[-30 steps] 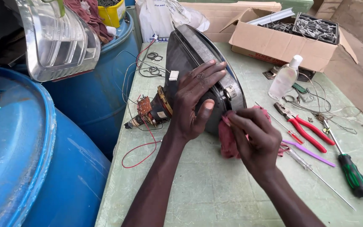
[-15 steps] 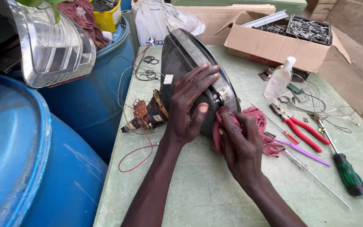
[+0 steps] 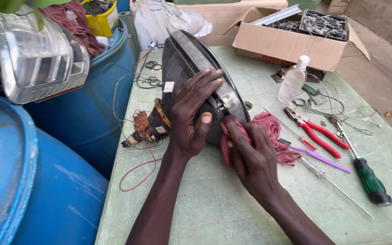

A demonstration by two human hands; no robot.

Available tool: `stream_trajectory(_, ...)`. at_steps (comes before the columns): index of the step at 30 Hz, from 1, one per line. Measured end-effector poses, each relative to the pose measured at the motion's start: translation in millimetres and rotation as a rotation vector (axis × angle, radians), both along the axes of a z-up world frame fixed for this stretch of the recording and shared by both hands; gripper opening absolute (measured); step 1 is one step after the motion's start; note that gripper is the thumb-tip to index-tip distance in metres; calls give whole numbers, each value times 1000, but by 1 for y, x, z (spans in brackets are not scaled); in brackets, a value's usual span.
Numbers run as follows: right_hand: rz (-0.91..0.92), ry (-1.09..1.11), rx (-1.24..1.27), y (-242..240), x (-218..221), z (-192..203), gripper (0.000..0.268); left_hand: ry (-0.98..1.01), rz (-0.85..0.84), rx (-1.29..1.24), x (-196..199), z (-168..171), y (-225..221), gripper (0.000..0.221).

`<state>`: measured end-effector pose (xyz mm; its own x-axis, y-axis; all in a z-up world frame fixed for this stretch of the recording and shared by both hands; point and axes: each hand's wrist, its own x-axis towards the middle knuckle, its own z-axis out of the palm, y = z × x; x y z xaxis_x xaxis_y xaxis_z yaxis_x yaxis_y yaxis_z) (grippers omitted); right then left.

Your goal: Cleaning the back of a CRT monitor tube using a cloth

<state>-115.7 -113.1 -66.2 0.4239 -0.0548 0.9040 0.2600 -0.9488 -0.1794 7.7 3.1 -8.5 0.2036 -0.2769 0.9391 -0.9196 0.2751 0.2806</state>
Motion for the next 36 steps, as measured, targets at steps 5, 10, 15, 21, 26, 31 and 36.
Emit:
stream_trajectory(5,-18,-12,-20,-1,-4,-6,35,-15,-8,11,-1,-1,-1,68)
stream_trajectory(10,-89,122,-22,3,-14,-19,39,-66,59,58,-9,7,6,64)
stream_trajectory(15,-154,92,-36,11,-4,-11,42,-69,64,64,-8,8,6,65)
stream_trajectory(21,-170,69,31,9,-4,-14,44,-60,69,67,-8,7,7,66)
stream_trajectory(26,-121,21,88,10,6,16,47,-74,71,62,-7,8,5,64)
stream_trajectory(31,60,16,17,1,-4,39,34,-53,72,70,-10,8,6,61)
stream_trajectory(36,58,32,-66,1,-1,63,28,-82,114,59,-10,7,4,60)
